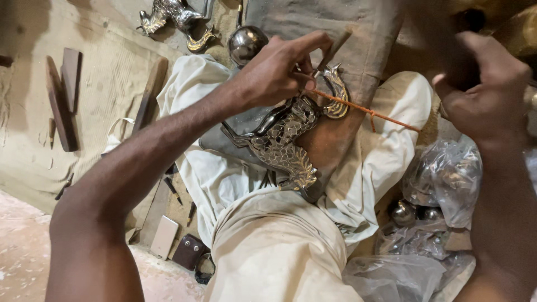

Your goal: The person sits on the floor holding a silver-toned metal bird figurine against a sand-filled cushion and uses a small punch and a wooden mallet to hammer and shape the decorative surface of the piece, repositioning the figurine and punches as they work around it.

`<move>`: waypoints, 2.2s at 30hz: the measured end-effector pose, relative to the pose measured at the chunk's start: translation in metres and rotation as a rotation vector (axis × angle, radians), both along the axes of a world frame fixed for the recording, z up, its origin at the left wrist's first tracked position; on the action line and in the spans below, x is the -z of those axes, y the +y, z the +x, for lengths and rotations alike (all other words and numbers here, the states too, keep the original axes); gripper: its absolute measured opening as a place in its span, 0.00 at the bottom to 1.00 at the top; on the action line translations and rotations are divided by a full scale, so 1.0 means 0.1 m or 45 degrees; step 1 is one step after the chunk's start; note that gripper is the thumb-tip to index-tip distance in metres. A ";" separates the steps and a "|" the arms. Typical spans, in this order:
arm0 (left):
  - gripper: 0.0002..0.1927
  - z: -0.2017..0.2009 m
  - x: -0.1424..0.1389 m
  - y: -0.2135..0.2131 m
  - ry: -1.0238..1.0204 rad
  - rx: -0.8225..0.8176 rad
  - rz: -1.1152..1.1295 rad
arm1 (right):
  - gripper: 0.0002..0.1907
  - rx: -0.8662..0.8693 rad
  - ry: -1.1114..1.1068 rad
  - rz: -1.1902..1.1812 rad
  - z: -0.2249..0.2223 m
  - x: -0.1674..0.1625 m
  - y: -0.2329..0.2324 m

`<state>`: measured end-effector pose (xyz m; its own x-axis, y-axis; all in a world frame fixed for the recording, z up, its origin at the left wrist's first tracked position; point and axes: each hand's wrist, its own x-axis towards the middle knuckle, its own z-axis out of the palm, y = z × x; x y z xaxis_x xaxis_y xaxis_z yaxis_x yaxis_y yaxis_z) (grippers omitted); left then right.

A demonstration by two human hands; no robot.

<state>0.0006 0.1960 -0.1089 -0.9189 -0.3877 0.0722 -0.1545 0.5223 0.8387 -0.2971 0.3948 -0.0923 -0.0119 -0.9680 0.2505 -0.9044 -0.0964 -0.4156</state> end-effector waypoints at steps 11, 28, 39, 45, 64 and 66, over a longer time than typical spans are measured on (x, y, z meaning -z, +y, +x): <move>0.21 0.11 -0.05 0.05 0.128 0.187 0.205 | 0.34 0.358 -0.259 0.106 0.42 0.16 0.64; 0.33 0.34 0.08 0.41 0.187 0.143 -0.031 | 0.27 0.524 -0.203 0.305 0.74 -0.17 1.21; 0.22 0.18 0.15 0.28 0.353 0.320 -0.060 | 0.28 0.737 -0.237 0.421 1.18 -0.27 1.08; 0.22 0.06 0.07 0.19 0.088 0.475 0.039 | 0.28 0.692 -0.670 0.188 1.47 0.02 1.31; 0.25 -0.30 -0.22 -0.01 -0.225 1.113 -0.073 | 0.12 0.807 -0.566 0.012 2.28 0.88 1.95; 0.26 -0.29 -0.21 -0.03 -0.242 1.177 -0.082 | 0.15 0.921 -0.650 -0.011 2.28 0.91 1.96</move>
<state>-0.0286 0.1933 -0.0880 -0.8586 0.4998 -0.1143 0.2129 0.5504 0.8073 -0.0688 0.5905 -0.1838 -0.7327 -0.6784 0.0543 -0.4495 0.4225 -0.7871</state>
